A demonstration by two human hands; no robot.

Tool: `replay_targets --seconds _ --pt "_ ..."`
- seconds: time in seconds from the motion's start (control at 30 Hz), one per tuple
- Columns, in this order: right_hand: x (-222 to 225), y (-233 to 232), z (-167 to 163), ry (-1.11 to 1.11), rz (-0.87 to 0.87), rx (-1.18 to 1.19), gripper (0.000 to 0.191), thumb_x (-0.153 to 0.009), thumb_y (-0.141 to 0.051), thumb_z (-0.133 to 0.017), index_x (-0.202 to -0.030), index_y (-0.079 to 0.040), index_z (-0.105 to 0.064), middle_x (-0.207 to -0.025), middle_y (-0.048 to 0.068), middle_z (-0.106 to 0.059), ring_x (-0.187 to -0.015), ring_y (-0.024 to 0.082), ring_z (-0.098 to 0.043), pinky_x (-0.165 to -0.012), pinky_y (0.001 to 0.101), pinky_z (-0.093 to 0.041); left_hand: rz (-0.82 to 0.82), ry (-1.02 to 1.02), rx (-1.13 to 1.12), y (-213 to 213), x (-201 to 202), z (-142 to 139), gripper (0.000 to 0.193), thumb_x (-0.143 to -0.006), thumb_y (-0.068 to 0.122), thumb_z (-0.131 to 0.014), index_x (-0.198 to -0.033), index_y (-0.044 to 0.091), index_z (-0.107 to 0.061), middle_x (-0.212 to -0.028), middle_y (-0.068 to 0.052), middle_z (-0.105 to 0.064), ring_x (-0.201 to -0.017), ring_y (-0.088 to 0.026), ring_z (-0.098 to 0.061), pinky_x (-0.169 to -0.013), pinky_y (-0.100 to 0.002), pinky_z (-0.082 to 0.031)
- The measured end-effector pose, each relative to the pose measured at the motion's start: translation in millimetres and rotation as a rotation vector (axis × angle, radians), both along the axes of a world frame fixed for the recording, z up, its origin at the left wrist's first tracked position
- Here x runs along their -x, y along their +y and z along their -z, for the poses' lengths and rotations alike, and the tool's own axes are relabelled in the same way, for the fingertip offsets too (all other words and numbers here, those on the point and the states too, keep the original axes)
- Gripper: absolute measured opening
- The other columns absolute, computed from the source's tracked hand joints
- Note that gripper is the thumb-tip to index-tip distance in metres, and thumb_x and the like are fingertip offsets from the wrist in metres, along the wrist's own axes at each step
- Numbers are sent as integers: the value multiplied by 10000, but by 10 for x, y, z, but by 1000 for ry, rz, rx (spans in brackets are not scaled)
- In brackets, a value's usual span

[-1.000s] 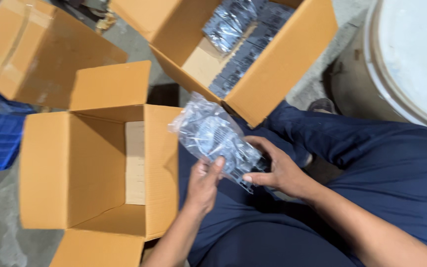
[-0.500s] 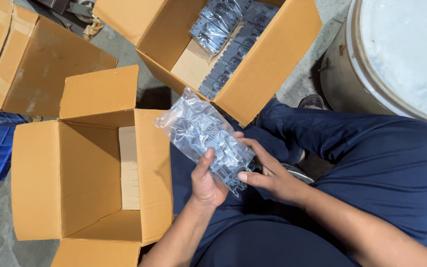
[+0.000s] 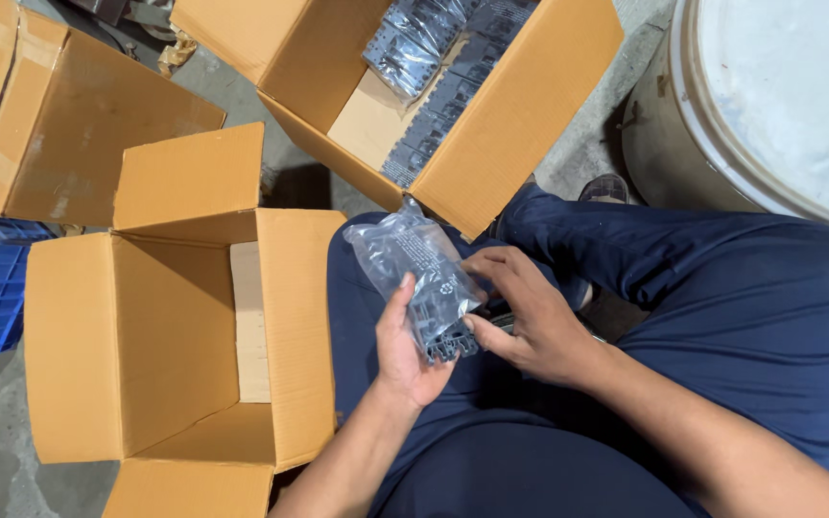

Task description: The person sits on the floor and repeatedly picks up small electronic components from a cardboard box, places them into clear plastic bags, and sets the packaged items into a white bucket. The process is repeated for multiple units.

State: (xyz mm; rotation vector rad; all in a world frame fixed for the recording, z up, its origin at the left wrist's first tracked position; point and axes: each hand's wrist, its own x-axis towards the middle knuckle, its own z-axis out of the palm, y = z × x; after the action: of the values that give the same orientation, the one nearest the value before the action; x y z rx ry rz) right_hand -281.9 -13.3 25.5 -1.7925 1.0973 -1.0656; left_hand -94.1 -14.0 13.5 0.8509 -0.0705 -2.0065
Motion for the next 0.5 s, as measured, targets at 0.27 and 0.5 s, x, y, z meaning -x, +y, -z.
replay_targets --seconds 0.27,0.5 --pt "-5 23 17 84 81 -40 326 -838 -140 -748 -1114 -4 -640 -1082 117 -633 -894 244 -652 -732 344 -541 30 -68 -110 105 52 153 292 -1032 395 -580 -1125 125 -640 -973 -8 -707 -841 -133 -695 -715 -299 -556" --pt "8 24 113 182 133 65 127 -812 -92 -719 -856 -16 -628 -1003 102 -633 -890 273 -631 -713 367 -521 148 -49 -103 153 147 28 453 -1010 439 -500 -1307 103 -567 -1210 -45 -664 -1130 -200 -640 -982 -438 -532"
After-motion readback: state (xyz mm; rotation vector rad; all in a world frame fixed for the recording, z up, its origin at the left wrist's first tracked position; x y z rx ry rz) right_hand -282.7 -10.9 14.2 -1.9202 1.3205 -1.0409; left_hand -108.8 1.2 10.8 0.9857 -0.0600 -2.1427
